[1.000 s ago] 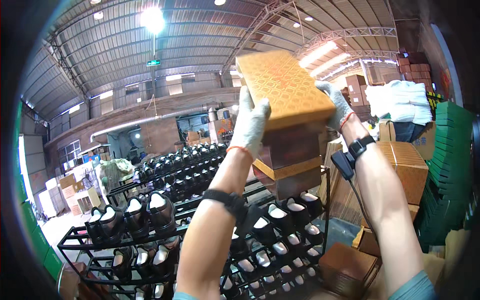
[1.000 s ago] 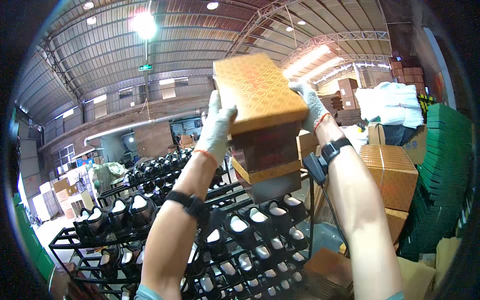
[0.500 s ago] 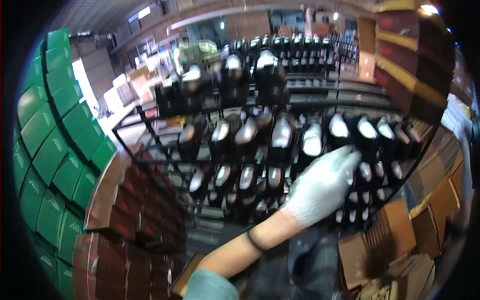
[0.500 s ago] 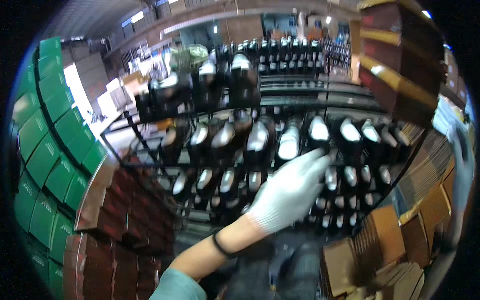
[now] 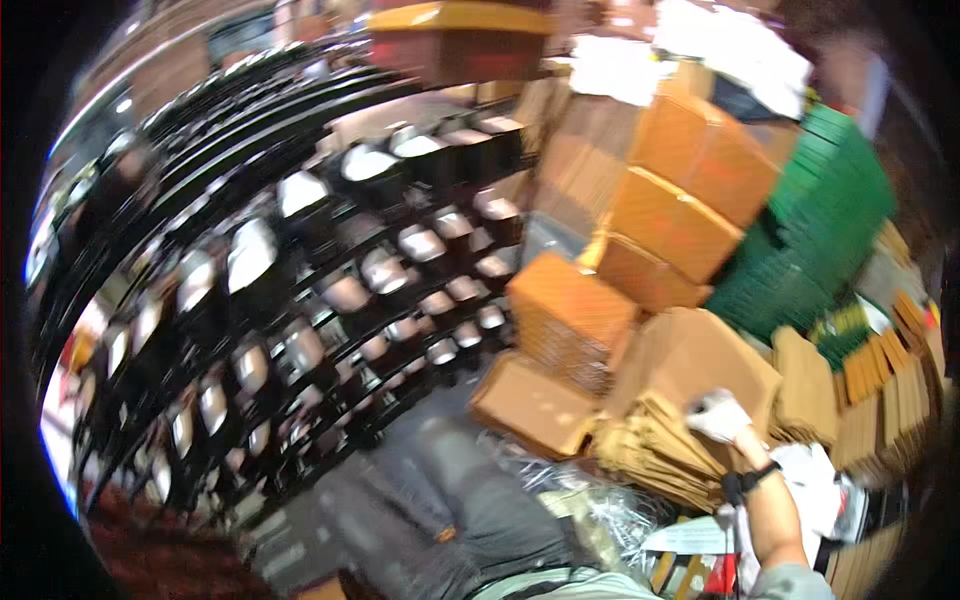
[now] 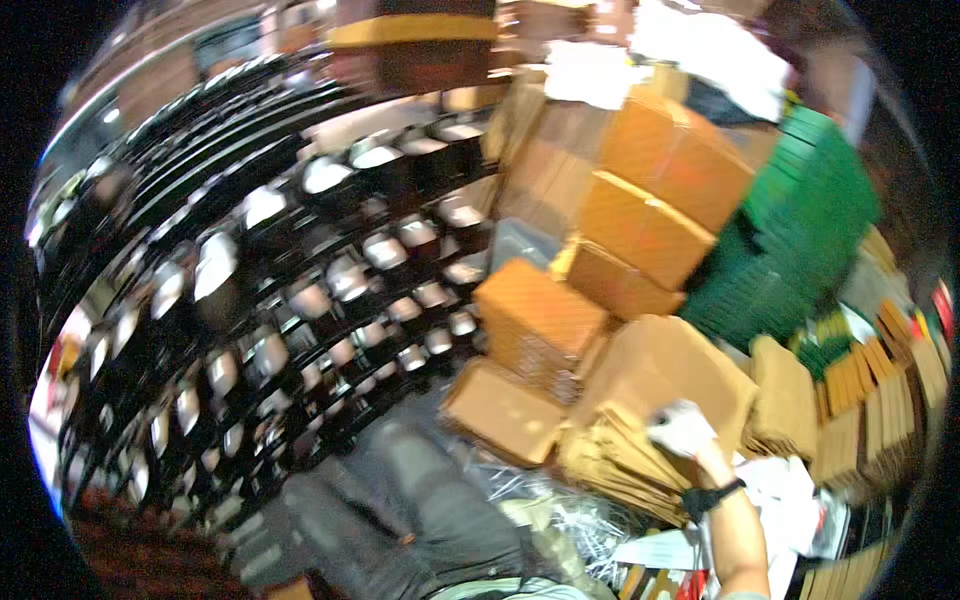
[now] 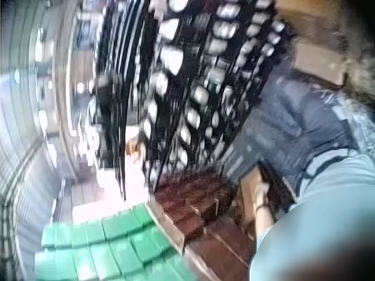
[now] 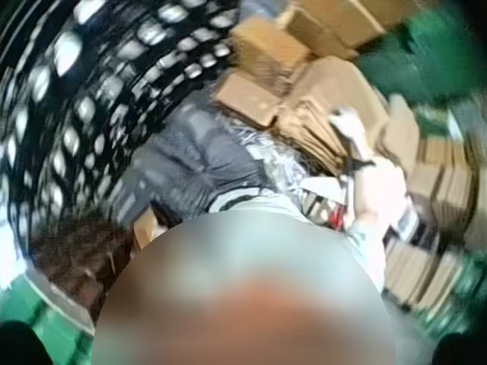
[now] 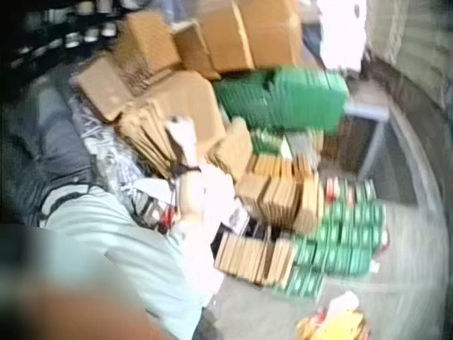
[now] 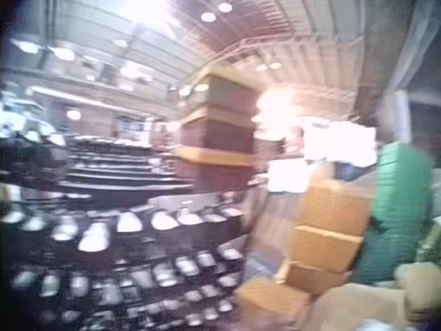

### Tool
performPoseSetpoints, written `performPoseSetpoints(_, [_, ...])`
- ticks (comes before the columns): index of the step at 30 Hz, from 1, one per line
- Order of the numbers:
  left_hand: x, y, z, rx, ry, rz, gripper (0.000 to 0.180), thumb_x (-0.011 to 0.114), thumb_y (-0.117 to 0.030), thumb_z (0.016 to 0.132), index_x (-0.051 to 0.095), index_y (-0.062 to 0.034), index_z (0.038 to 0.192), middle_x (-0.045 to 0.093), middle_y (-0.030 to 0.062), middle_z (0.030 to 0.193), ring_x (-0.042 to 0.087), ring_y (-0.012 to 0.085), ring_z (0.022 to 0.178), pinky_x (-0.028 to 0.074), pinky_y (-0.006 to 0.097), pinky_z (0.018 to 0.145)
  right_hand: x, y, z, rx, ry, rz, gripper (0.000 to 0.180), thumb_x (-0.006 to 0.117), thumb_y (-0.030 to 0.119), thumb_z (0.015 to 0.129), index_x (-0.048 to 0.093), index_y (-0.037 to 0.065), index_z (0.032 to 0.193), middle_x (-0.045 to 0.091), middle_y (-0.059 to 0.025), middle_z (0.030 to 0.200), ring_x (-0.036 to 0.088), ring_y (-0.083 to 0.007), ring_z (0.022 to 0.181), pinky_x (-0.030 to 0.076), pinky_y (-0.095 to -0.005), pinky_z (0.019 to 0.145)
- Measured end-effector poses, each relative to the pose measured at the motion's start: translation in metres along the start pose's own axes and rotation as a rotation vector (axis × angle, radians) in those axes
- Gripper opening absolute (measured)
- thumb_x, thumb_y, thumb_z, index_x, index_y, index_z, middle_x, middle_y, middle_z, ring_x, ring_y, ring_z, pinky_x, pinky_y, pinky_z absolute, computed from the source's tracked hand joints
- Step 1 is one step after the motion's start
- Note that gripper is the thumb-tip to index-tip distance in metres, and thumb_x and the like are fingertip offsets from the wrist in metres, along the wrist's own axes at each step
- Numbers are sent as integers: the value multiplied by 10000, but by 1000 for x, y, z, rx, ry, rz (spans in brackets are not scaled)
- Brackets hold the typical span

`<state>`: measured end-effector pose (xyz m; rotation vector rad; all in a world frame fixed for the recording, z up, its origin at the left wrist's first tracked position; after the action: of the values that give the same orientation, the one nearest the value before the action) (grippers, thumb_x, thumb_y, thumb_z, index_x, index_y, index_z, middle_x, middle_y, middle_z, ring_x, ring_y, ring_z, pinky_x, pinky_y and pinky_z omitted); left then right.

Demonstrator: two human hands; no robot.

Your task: The recorder is taking finished shoes from a rack, placing them into shoe boxes, and stacking the boxed shoes.

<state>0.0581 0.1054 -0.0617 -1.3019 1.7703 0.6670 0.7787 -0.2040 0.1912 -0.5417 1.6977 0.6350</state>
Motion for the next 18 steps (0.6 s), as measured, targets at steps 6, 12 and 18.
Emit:
performPoseSetpoints(6, [-152,-51,-95,228,-443,-102,615,807,-208,941,658,-54,1517,699,239,1423,635,458,1339,487,533,1167,-19,-42,-35,469,-39,949,153,812,129,947,804,-20,978,766,-65,851,716,-168,745,578,-336,700])
performPoseSetpoints(12, [-243,-166,-98,693,-555,-402,472,670,-90,907,734,-56,1374,726,202,1286,669,419,1152,515,519,1085,-43,13,-10,-75,-186,882,310,858,42,832,742,38,1119,731,-107,936,714,-293,808,593,-412,717])
performPoseSetpoints(18, [-283,-207,-80,905,-98,-862,885,729,-18,965,341,-37,1760,473,188,1741,454,295,1617,361,465,1335,-66,234,7,-442,82,1230,144,705,104,1025,710,-34,1066,748,-141,995,765,-262,868,653,-395,767])
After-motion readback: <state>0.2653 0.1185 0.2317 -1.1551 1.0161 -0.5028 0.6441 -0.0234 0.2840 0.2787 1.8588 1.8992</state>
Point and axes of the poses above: each hand's wrist, its own z-axis towards the middle knuckle, its own x-axis out of the palm, y = z × x, the point moved 3 cm from there along z, towards the middle knuckle
